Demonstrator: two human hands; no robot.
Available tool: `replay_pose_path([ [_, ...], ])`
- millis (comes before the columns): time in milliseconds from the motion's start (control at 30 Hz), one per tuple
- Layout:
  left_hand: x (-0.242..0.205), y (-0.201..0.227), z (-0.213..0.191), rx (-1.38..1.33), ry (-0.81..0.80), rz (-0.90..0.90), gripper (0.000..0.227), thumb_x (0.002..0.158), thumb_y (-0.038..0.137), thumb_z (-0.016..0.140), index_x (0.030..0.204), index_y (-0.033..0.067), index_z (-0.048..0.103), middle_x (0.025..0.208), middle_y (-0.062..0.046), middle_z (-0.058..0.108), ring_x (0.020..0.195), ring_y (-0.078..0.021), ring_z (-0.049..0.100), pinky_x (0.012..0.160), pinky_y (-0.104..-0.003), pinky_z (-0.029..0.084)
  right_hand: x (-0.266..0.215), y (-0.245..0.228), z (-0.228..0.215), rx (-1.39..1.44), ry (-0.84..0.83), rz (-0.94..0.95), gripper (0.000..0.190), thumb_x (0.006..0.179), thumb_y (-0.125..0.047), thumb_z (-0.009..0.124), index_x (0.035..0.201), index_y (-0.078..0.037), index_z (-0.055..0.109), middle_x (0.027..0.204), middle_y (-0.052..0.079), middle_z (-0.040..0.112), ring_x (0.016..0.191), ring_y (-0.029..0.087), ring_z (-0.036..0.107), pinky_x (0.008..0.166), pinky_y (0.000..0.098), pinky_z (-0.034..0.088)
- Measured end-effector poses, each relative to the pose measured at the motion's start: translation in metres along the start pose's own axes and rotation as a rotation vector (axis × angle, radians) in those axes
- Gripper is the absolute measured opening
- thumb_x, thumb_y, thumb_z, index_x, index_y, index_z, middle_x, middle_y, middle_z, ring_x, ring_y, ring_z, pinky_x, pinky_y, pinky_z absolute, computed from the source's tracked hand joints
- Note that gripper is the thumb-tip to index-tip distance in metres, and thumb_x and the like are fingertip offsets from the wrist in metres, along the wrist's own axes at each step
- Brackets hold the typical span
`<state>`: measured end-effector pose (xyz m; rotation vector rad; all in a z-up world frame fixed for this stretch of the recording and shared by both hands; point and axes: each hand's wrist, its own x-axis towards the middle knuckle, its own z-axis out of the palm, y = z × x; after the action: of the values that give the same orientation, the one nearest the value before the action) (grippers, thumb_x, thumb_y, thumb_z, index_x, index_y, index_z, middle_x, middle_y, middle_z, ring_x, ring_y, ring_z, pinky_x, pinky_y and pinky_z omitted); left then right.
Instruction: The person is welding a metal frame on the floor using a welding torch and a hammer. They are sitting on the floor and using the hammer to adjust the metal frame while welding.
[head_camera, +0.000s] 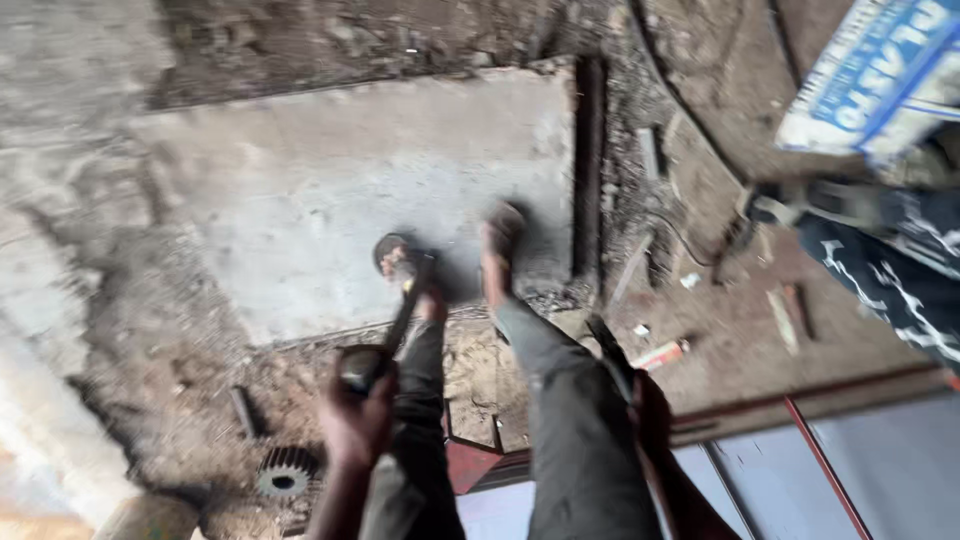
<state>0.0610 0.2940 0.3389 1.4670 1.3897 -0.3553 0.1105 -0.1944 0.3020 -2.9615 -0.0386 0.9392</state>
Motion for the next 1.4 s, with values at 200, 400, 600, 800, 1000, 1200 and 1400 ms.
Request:
replay_pose_path([
  [200,0.065,0.071,-0.016,0.147,0.065,0.137,0.029,0.085,0.020,0.079,0.109,0.0070,0.067,0.093,-0.006,0.075,0.079,-0.0172,0.073,0.075,-0.034,0.060,0.105,-0.043,0.043,-0.052,0.170,-0.086,0.040,0.089,-0.030,0.077,0.116,-0.007,0.059,0.095,0.020,0.067,0.084,0.043,0.066,0.069,0.0513,0.055],
  [400,0.176,0.108,0.014,0.438,0.053,0.239,0.025,0.084,0.023,0.079,0.103,0.0104,0.069,0.091,-0.010,0.073,0.080,-0.0239,0.073,0.073,-0.039,0.058,0.260,-0.044,0.080,-0.081,0.167,-0.118,0.051,0.088,-0.022,0.075,0.132,-0.008,0.054,0.108,0.017,0.065,0.096,0.038,0.066,0.077,0.0486,0.056],
  [600,0.297,0.123,0.070,0.616,0.041,0.488,0.017,0.082,0.012,0.072,0.098,0.0111,0.066,0.095,-0.012,0.071,0.084,-0.0318,0.071,0.078,-0.045,0.058,0.426,-0.018,0.133,-0.113,0.322,-0.054,0.077,0.095,-0.035,0.074,0.148,0.008,0.038,0.136,0.032,0.053,0.123,0.047,0.055,0.103,0.0506,0.047],
  [800,0.323,0.132,0.080,0.661,0.032,0.349,0.014,0.080,0.017,0.074,0.092,0.0128,0.067,0.090,-0.011,0.072,0.077,-0.0322,0.072,0.072,-0.046,0.058,0.529,0.013,0.209,-0.026,0.549,0.141,0.065,0.107,-0.017,0.066,0.155,0.004,0.028,0.148,0.026,0.043,0.132,0.043,0.053,0.112,0.0492,0.047],
  [1000,0.312,0.101,0.101,0.810,0.169,0.418,0.024,0.066,0.021,0.081,0.087,0.0135,0.073,0.089,-0.010,0.076,0.065,-0.0336,0.071,0.063,-0.045,0.058,0.579,0.019,0.218,0.267,0.588,0.418,0.057,0.093,-0.012,0.060,0.147,-0.006,0.041,0.126,0.021,0.050,0.109,0.034,0.059,0.083,0.0428,0.056],
  [1200,0.341,0.151,0.092,0.531,0.173,0.603,0.019,0.082,0.017,0.079,0.099,0.0101,0.075,0.083,-0.010,0.075,0.073,-0.0181,0.074,0.071,-0.035,0.061,0.550,-0.061,0.164,-0.090,0.903,0.108,0.050,0.099,-0.029,0.072,0.134,-0.001,0.049,0.118,0.021,0.058,0.102,0.033,0.060,0.086,0.0444,0.054],
  [1400,0.330,0.148,0.071,0.317,-0.045,0.599,0.026,0.080,0.015,0.081,0.100,0.0038,0.069,0.078,-0.007,0.074,0.073,-0.0126,0.073,0.069,-0.029,0.058,0.501,-0.240,0.101,0.436,0.804,-0.748,0.057,0.111,-0.038,0.070,0.140,0.004,0.045,0.131,0.019,0.059,0.120,0.031,0.064,0.102,0.0388,0.058],
])
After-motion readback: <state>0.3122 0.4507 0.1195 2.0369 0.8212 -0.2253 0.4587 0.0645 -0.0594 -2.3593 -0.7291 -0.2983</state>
